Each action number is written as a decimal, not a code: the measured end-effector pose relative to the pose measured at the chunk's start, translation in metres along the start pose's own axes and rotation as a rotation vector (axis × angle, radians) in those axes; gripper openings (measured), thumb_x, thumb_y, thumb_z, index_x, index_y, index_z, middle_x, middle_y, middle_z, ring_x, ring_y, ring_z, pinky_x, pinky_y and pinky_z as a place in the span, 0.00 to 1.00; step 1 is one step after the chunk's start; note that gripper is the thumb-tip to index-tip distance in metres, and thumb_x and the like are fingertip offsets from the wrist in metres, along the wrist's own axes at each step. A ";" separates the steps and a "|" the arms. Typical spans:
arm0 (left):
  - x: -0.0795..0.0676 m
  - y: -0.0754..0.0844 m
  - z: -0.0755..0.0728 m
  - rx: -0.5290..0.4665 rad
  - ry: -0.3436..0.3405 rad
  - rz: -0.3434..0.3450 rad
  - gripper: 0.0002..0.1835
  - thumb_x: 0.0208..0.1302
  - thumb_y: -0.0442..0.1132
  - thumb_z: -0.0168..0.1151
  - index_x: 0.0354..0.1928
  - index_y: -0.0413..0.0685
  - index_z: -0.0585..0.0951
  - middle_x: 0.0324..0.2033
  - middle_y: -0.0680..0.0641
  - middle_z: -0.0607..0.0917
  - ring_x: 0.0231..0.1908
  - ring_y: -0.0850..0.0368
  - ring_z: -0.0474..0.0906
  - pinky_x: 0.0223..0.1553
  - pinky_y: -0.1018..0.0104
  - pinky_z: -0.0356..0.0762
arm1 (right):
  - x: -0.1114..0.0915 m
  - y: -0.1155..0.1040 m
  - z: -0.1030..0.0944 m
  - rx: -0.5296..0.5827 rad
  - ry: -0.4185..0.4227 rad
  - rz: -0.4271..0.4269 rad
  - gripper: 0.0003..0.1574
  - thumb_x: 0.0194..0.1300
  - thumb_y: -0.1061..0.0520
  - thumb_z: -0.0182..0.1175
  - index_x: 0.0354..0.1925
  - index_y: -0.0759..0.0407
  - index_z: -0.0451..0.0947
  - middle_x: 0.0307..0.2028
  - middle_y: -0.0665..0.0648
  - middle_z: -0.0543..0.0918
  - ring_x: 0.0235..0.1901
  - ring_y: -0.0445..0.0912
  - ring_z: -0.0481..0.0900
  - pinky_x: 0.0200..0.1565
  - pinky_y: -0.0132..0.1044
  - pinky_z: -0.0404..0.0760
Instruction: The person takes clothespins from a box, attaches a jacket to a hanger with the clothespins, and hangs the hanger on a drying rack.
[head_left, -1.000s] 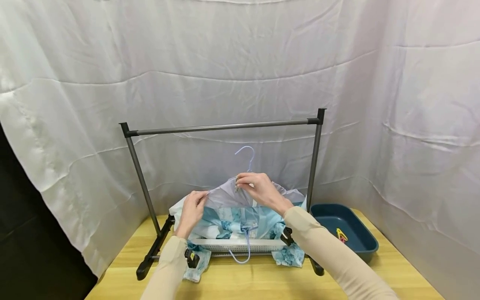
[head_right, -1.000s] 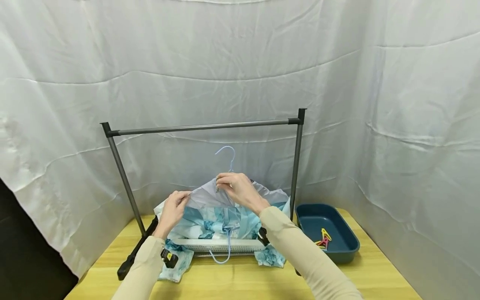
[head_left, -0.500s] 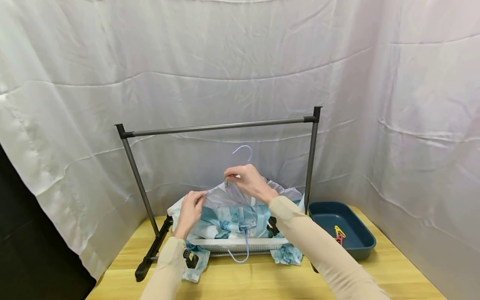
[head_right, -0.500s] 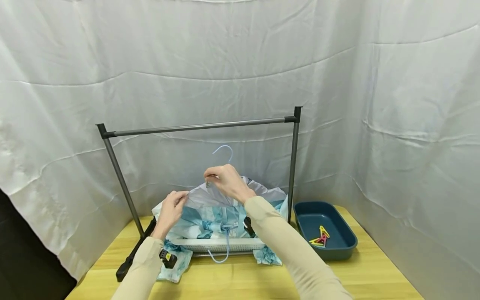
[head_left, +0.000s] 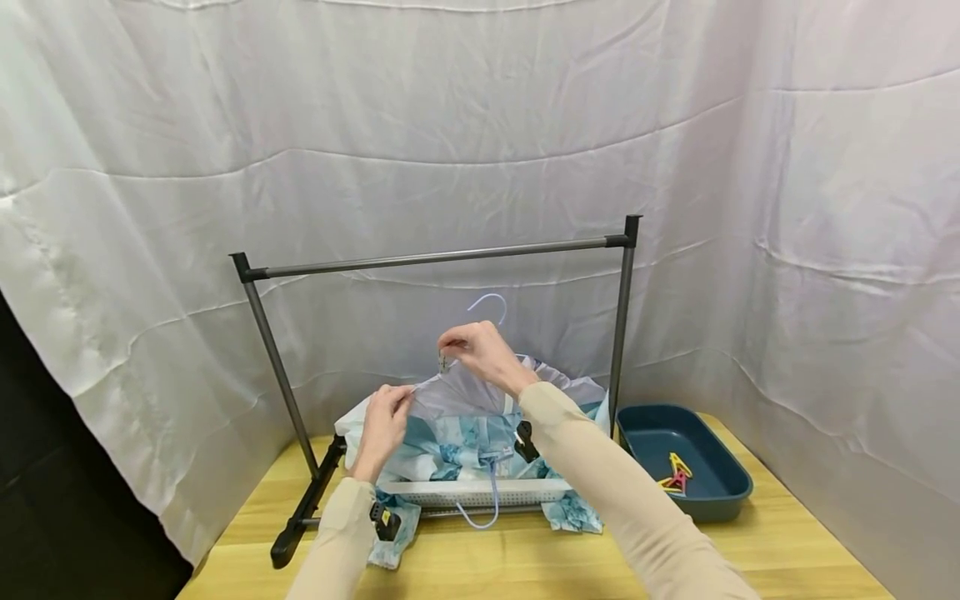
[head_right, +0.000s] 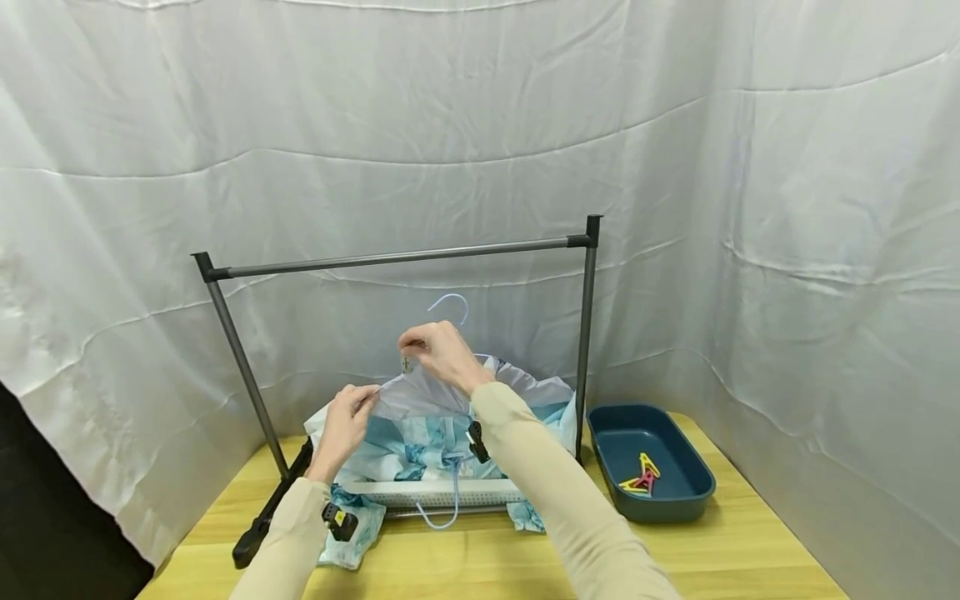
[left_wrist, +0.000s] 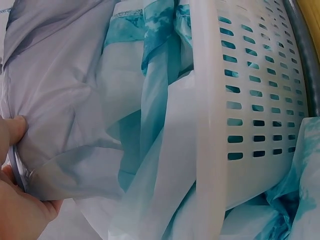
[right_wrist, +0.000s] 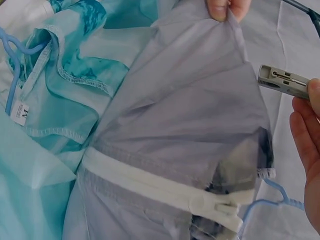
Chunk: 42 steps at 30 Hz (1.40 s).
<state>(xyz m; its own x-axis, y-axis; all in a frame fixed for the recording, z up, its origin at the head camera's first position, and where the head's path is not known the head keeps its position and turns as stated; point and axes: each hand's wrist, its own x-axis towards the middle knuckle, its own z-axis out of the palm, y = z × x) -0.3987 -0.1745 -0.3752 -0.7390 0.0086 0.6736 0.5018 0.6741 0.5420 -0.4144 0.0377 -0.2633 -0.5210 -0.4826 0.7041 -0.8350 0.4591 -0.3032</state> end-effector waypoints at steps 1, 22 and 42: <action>0.000 0.001 0.000 -0.002 -0.003 -0.002 0.13 0.72 0.34 0.55 0.52 0.42 0.84 0.36 0.43 0.80 0.35 0.52 0.68 0.38 0.60 0.65 | 0.000 0.000 0.001 -0.008 -0.006 0.003 0.07 0.64 0.62 0.65 0.39 0.55 0.88 0.38 0.52 0.89 0.37 0.41 0.86 0.42 0.29 0.81; 0.001 0.003 0.003 0.015 -0.013 -0.007 0.13 0.72 0.34 0.55 0.52 0.41 0.84 0.34 0.44 0.78 0.34 0.53 0.67 0.38 0.61 0.64 | -0.002 0.001 0.013 -0.163 -0.146 -0.058 0.08 0.67 0.62 0.61 0.42 0.56 0.86 0.39 0.53 0.88 0.39 0.44 0.85 0.44 0.33 0.81; 0.000 -0.003 0.004 0.015 -0.007 -0.005 0.13 0.72 0.34 0.55 0.52 0.42 0.84 0.37 0.45 0.79 0.36 0.53 0.69 0.38 0.60 0.65 | 0.001 -0.012 0.017 -0.308 -0.301 -0.040 0.10 0.69 0.58 0.60 0.47 0.53 0.84 0.44 0.52 0.86 0.45 0.44 0.83 0.48 0.35 0.80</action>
<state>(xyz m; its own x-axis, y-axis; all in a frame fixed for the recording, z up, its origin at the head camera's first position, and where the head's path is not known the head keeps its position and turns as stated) -0.4021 -0.1736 -0.3783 -0.7450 0.0104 0.6670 0.4911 0.6853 0.5377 -0.4077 0.0193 -0.2699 -0.5558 -0.6797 0.4787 -0.7876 0.6148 -0.0416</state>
